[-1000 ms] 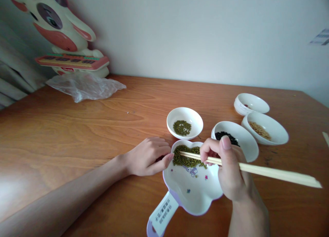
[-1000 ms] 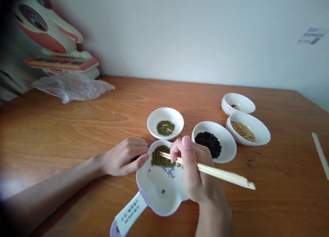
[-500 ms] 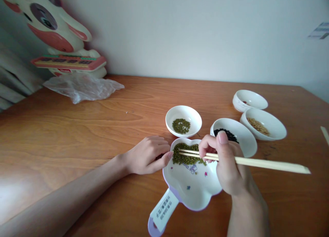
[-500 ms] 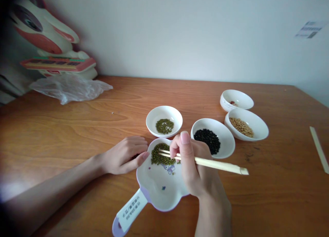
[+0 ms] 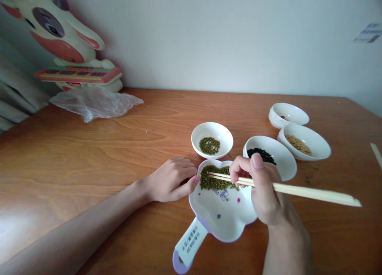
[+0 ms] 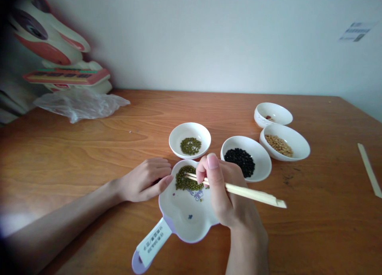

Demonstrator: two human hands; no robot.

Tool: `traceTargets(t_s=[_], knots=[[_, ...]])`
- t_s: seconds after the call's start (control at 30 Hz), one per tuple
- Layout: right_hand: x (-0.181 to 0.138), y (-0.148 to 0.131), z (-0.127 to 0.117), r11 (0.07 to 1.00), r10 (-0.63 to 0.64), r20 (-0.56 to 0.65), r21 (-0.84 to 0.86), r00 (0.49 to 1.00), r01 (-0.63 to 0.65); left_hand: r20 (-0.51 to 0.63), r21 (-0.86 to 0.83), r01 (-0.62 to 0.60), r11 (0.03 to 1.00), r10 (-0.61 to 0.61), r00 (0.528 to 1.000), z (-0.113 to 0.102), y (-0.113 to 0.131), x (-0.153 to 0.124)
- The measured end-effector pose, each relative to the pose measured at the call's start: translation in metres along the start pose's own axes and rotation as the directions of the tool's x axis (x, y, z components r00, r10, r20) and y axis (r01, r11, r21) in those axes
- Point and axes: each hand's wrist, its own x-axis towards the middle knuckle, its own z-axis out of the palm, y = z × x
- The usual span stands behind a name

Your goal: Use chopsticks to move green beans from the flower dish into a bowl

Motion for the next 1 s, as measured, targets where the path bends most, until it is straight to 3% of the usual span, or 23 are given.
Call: traceTargets(t_s=[0.37, 1.0], knots=[[-0.0003, -0.0008, -0.0005, 1.0, 0.015, 0.03, -0.012, 0.999, -0.014, 0.002, -0.003, 0.003, 1.0, -0.003, 1.0, 0.0004, -0.0004, -0.001], [0.0006, 0.0023, 0.0008, 0.998, -0.044, -0.059, -0.038, 0.997, 0.042, -0.02, 0.007, -0.007, 1.0, 0.008, 1.0, 0.0005, 0.0, 0.0002]])
